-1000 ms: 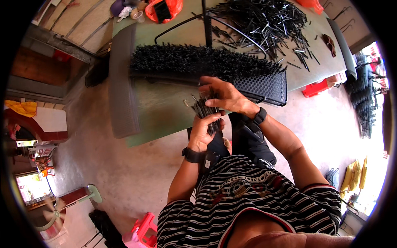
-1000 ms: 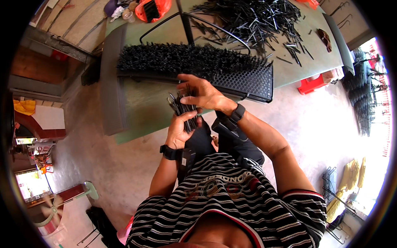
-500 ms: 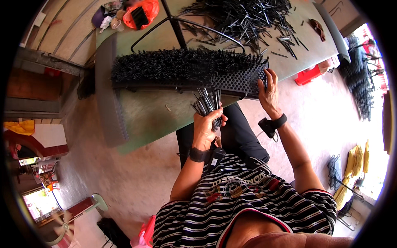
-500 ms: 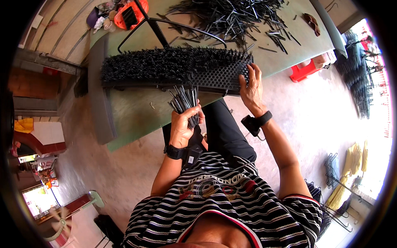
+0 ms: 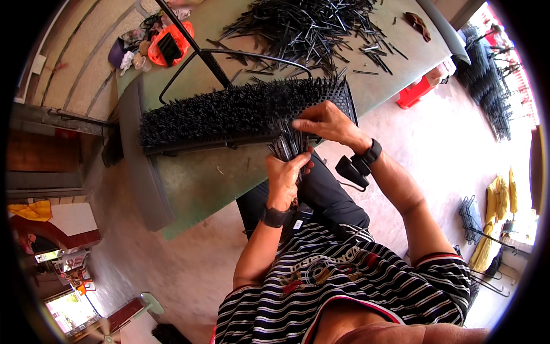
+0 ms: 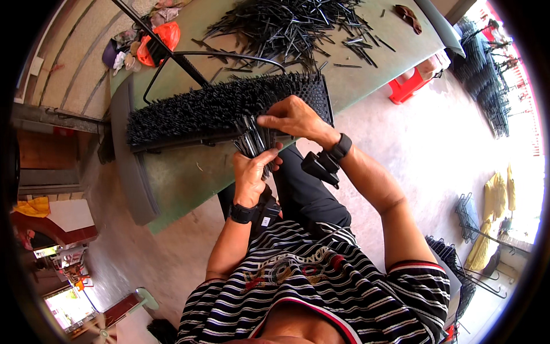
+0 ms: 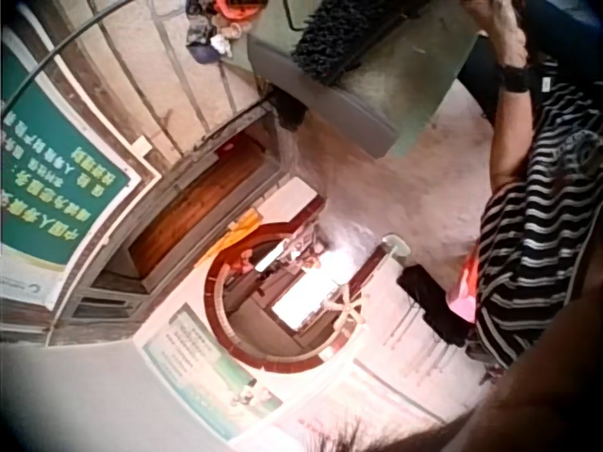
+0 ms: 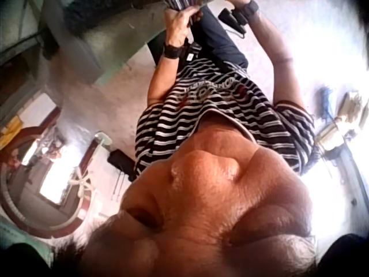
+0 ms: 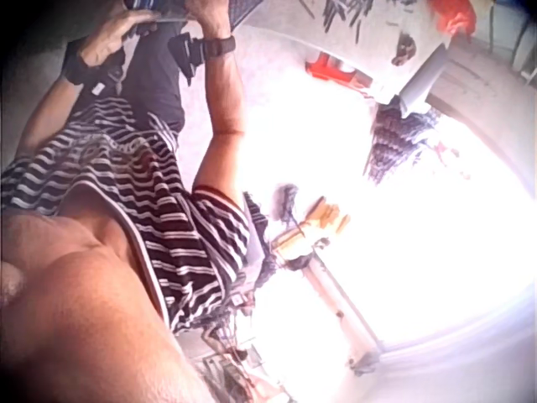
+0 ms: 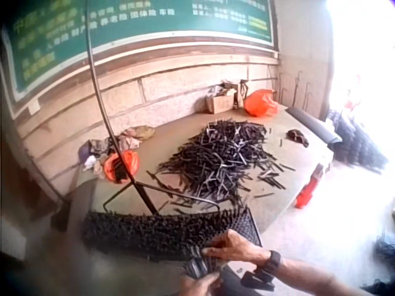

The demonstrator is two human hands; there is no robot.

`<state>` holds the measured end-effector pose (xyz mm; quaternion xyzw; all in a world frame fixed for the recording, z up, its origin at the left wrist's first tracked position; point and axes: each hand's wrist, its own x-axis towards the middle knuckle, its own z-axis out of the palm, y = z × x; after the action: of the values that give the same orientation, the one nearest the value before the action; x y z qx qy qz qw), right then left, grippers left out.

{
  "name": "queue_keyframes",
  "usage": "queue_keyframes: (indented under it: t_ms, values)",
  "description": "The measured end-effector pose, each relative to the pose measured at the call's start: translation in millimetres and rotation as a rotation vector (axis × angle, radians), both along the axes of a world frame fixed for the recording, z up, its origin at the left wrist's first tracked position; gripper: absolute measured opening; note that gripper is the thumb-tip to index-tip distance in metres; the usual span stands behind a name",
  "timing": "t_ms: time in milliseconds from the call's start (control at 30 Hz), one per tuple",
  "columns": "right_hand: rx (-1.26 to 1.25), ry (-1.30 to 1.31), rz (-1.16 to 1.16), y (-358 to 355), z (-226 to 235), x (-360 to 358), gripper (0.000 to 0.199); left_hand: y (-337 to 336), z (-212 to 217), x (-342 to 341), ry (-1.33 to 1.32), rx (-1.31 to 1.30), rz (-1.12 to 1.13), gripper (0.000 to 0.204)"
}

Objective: The person inserts black bristle bundles into the holes of a rectangular broom base. They pick up bundles from a pile on the table and push them into the base one by one, gradually filling the surface.

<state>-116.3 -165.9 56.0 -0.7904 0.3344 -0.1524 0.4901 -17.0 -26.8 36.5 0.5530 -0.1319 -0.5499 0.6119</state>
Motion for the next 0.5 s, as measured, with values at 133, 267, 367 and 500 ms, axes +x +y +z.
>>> queue_keyframes:
  t_ms: [133,267,367,500]
  values:
    - [0.19,-0.061,0.034,-4.4,2.9,3.4,0.023,-0.3,-1.0,0.9,0.094,0.0,-0.013,0.023]
    - [0.216,-0.156,-0.074,-6.8,4.2,0.0,0.022,0.5,-7.4,0.7,0.246,-0.012,0.027,0.026]
    - [0.15,-0.285,-0.216,-3.7,2.7,-2.6,0.021,-0.6,-9.9,0.3,0.267,-0.006,0.046,0.025]
    - [0.357,-0.268,-0.242,-11.6,14.1,-16.7,0.022,-3.9,-14.8,-1.4,0.29,-0.051,0.094,0.025]
